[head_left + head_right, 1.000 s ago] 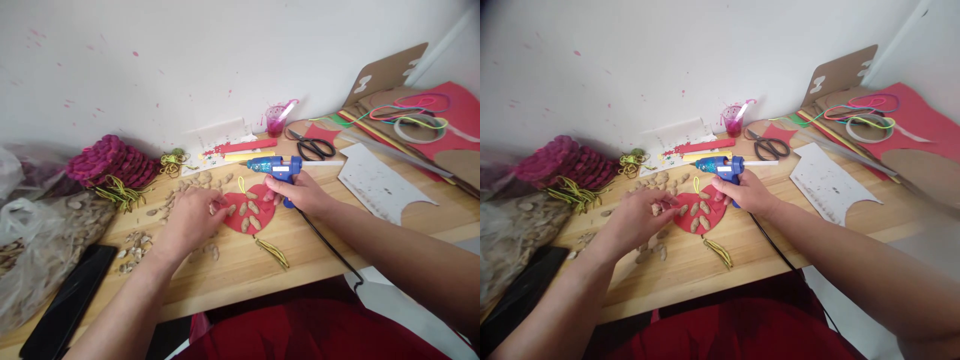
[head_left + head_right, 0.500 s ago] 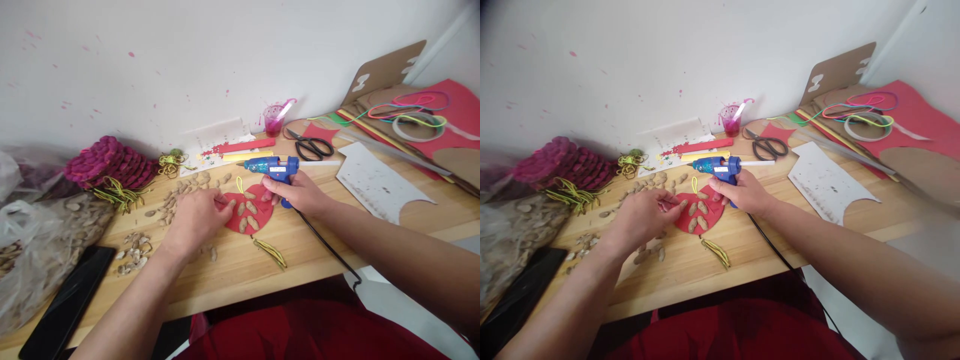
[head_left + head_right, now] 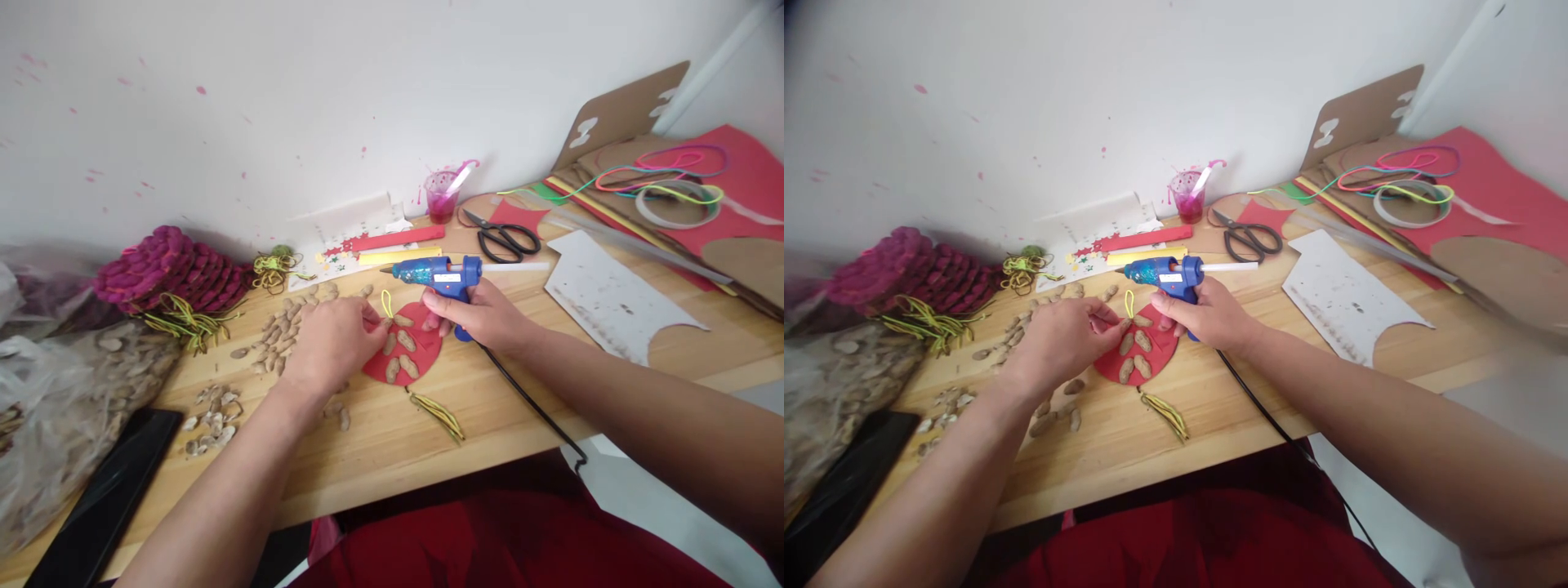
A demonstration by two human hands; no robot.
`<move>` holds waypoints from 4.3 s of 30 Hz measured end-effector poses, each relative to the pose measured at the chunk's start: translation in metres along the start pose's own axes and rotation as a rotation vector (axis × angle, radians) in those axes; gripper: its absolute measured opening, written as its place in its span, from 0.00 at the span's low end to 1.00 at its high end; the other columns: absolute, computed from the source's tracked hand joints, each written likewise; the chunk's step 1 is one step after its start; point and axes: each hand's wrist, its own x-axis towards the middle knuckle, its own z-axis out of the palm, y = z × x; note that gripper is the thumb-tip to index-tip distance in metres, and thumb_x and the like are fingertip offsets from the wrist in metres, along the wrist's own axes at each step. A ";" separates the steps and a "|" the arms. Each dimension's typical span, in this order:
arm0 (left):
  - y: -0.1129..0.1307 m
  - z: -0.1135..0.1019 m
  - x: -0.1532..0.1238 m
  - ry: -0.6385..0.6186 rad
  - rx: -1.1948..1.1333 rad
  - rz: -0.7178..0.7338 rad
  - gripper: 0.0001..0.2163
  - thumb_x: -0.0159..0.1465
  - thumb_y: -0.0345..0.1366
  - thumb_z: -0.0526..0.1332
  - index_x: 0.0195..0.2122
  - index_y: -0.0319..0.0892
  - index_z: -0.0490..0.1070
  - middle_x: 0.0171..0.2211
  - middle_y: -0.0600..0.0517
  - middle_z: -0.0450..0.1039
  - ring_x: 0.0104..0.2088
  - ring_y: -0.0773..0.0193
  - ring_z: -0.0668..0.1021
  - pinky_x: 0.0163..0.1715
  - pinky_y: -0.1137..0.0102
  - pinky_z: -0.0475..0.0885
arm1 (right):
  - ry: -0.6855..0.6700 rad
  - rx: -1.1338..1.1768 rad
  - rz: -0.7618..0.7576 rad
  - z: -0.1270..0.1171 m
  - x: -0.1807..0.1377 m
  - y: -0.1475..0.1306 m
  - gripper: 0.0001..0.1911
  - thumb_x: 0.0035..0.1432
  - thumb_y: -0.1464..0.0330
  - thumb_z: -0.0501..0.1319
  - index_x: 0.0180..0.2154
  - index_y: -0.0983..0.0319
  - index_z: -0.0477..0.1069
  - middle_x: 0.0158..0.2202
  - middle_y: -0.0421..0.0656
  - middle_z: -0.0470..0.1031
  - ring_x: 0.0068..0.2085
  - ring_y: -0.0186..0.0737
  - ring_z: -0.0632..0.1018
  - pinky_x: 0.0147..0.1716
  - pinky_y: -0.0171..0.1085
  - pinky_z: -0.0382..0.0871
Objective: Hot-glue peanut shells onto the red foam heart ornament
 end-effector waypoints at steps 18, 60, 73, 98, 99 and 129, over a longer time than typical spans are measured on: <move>-0.032 -0.028 -0.028 0.066 -0.042 0.005 0.21 0.69 0.50 0.53 0.32 0.45 0.82 0.24 0.52 0.80 0.27 0.61 0.78 0.29 0.68 0.68 | 0.010 0.034 0.002 0.000 -0.001 0.001 0.13 0.62 0.58 0.66 0.33 0.61 0.74 0.26 0.41 0.79 0.24 0.34 0.78 0.25 0.32 0.73; 0.024 0.050 -0.067 0.570 -0.209 1.295 0.14 0.68 0.30 0.59 0.28 0.44 0.80 0.26 0.54 0.74 0.28 0.69 0.73 0.27 0.68 0.65 | 0.175 0.191 0.163 0.004 -0.003 -0.010 0.14 0.55 0.56 0.72 0.35 0.59 0.78 0.25 0.43 0.76 0.31 0.41 0.81 0.26 0.33 0.72; 0.022 0.052 -0.062 0.634 -0.184 1.239 0.11 0.68 0.32 0.61 0.30 0.42 0.81 0.24 0.54 0.72 0.26 0.69 0.72 0.26 0.69 0.63 | 0.192 0.170 0.168 0.005 -0.003 -0.012 0.16 0.51 0.54 0.74 0.34 0.59 0.78 0.25 0.43 0.76 0.29 0.41 0.79 0.26 0.34 0.70; -0.032 0.020 -0.018 0.539 -0.306 0.547 0.11 0.68 0.32 0.61 0.51 0.41 0.76 0.42 0.46 0.80 0.43 0.56 0.77 0.48 0.58 0.71 | 0.140 0.286 0.120 0.001 0.003 -0.007 0.21 0.47 0.52 0.75 0.31 0.62 0.77 0.21 0.42 0.76 0.26 0.39 0.80 0.21 0.31 0.69; -0.037 0.018 -0.014 0.514 -0.317 0.522 0.08 0.68 0.32 0.62 0.46 0.42 0.78 0.38 0.48 0.80 0.40 0.57 0.77 0.47 0.59 0.71 | 0.127 0.305 0.110 0.000 0.004 -0.007 0.20 0.48 0.52 0.75 0.31 0.62 0.77 0.21 0.41 0.76 0.25 0.38 0.80 0.21 0.31 0.69; -0.029 0.015 0.010 0.205 0.019 0.906 0.09 0.72 0.34 0.58 0.46 0.47 0.77 0.39 0.49 0.77 0.45 0.56 0.73 0.47 0.58 0.65 | 0.050 0.298 0.060 -0.002 0.004 -0.003 0.16 0.59 0.57 0.70 0.32 0.63 0.75 0.21 0.41 0.76 0.23 0.34 0.78 0.20 0.30 0.70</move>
